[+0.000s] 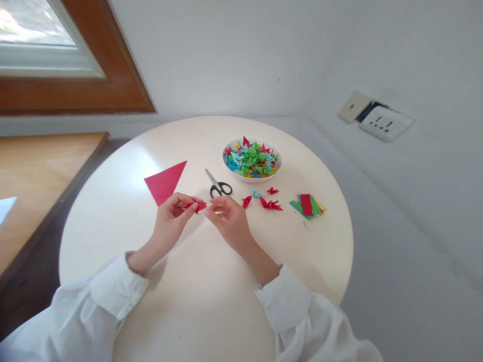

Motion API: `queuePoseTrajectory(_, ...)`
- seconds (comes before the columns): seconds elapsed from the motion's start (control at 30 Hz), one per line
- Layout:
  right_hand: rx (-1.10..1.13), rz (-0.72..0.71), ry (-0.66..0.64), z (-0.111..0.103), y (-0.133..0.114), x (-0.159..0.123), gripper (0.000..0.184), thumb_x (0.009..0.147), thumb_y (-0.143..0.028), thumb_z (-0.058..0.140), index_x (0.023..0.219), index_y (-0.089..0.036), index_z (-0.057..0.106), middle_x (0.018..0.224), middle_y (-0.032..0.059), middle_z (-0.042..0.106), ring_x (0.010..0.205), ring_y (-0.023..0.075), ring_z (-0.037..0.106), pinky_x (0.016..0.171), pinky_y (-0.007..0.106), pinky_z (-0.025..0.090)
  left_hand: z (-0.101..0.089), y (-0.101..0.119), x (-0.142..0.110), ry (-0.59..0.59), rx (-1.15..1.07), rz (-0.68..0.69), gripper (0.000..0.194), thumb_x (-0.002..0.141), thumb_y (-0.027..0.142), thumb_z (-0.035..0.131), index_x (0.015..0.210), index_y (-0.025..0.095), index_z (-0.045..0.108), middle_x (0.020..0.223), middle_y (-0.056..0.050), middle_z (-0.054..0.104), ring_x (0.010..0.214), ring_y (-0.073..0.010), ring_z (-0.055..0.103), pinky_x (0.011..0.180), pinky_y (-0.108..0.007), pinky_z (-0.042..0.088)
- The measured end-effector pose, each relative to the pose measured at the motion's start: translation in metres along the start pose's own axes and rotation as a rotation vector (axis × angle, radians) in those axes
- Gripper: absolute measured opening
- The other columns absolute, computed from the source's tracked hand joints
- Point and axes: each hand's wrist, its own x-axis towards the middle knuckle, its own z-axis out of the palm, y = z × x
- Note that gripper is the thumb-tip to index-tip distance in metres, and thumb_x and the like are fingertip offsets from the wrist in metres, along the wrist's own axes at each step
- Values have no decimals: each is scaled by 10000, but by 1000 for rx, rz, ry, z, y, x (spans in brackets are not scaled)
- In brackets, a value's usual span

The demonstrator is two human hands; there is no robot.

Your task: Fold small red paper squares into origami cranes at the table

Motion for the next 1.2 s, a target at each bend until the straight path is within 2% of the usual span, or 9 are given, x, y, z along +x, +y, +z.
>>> queuePoseTrajectory(0.13, -178, -84, 0, 7, -1, -5, 143, 706, -295, 639, 785, -189, 585, 812, 35, 641, 720, 141, 588, 615, 269, 460, 2, 4, -2, -60, -69, -34, 176, 724, 279, 638, 747, 162, 508, 845, -65, 669, 772, -151, 621, 694, -285, 488)
queuePoseTrajectory(0.27, -334, -252, 78, 7, -3, -6, 30, 763, -225, 576, 779, -206, 593, 802, 30, 624, 747, 150, 565, 628, 282, 446, 2, 3, -3, -151, -21, -70, 171, 745, 291, 615, 827, 173, 521, 757, -30, 658, 698, -137, 607, 617, -252, 466)
queuePoseTrajectory(0.37, -433, -360, 110, 4, -5, -5, 25, 767, -195, 563, 774, -211, 580, 789, 28, 602, 773, 162, 558, 649, 295, 456, 1, -2, -3, -214, 26, -82, 152, 758, 283, 595, 842, 166, 546, 717, -18, 639, 664, -130, 590, 612, -246, 457)
queuePoseTrajectory(0.47, -497, -432, 106, 3, -7, -5, 48, 779, -170, 540, 771, -214, 557, 788, 28, 591, 778, 164, 562, 691, 313, 472, 1, -8, -2, -255, 83, -56, 125, 759, 256, 581, 835, 157, 589, 818, -51, 647, 751, -147, 597, 676, -264, 470)
queuePoseTrajectory(0.57, -559, -484, 84, 2, -6, -5, 70, 800, -158, 512, 790, -221, 540, 800, 33, 597, 796, 168, 574, 730, 324, 481, -1, -11, 0, -199, 167, 49, 129, 729, 209, 598, 850, 166, 612, 931, -71, 623, 862, -162, 582, 761, -287, 467)
queuePoseTrajectory(0.67, -645, -543, 34, -1, -3, -4, 99, 830, -145, 468, 830, -220, 532, 820, 47, 610, 825, 177, 581, 751, 330, 485, -4, -8, 1, -110, 268, 130, 157, 700, 170, 614, 856, 173, 620, 780, -25, 582, 702, -119, 546, 678, -253, 462)
queuePoseTrajectory(0.77, -747, -611, -14, -3, -1, -3, 130, 849, -122, 428, 850, -202, 530, 846, 77, 619, 847, 193, 573, 761, 341, 488, -5, -3, 0, -156, 307, 122, 138, 731, 156, 575, 860, 169, 623, 625, 18, 518, 566, -93, 480, 558, -218, 428)
queuePoseTrajectory(0.9, -830, -636, -49, -2, 0, -2, 135, 853, -123, 422, 845, -198, 534, 843, 90, 620, 833, 206, 564, 746, 352, 493, -6, -2, -1, -171, 340, 161, 48, 737, 163, 578, 766, 169, 615, 654, -2, 543, 615, -109, 511, 581, -230, 433)
queuePoseTrajectory(1.2, -730, -579, -38, -2, 3, -2, 46, 813, -159, 527, 795, -191, 554, 949, 97, 620, 939, 205, 555, 827, 365, 476, -9, -2, 2, -124, 325, 128, 88, 736, 200, 586, 659, 162, 566, 629, -4, 556, 605, -117, 518, 584, -238, 424)
